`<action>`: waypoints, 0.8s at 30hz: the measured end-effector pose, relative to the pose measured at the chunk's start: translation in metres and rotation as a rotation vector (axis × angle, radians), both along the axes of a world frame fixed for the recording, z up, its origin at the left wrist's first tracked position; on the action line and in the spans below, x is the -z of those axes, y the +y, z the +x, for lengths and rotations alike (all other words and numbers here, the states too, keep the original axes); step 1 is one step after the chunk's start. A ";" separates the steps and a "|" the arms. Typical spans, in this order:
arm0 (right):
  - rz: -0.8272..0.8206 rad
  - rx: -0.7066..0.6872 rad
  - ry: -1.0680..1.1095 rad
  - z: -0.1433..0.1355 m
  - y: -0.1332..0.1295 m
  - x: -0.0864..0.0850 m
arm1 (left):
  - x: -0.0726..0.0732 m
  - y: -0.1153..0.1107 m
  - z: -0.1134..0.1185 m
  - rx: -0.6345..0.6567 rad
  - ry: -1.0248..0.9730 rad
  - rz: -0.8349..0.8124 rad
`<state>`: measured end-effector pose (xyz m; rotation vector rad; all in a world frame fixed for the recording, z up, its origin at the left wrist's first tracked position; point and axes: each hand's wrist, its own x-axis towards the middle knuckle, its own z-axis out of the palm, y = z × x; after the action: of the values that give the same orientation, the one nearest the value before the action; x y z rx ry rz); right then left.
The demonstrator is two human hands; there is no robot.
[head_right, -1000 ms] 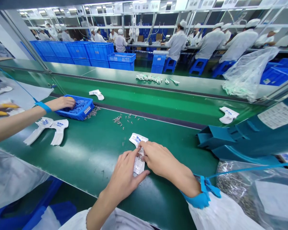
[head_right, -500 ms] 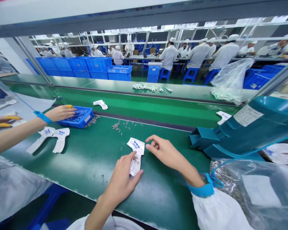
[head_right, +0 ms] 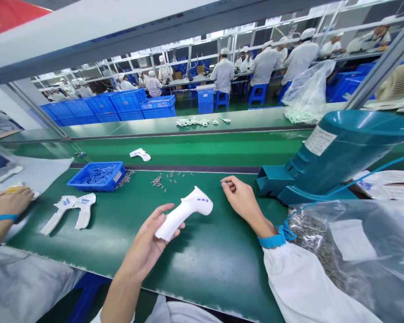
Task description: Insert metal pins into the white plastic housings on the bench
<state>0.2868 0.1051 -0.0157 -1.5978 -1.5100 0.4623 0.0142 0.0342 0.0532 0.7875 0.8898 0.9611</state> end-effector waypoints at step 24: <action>-0.087 -0.110 -0.104 -0.005 -0.001 0.006 | -0.012 0.040 0.025 0.180 0.159 0.321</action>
<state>0.2816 0.1036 -0.0221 -1.6334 -1.6828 0.5195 0.0387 0.0747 0.0653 1.2117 0.7937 0.9015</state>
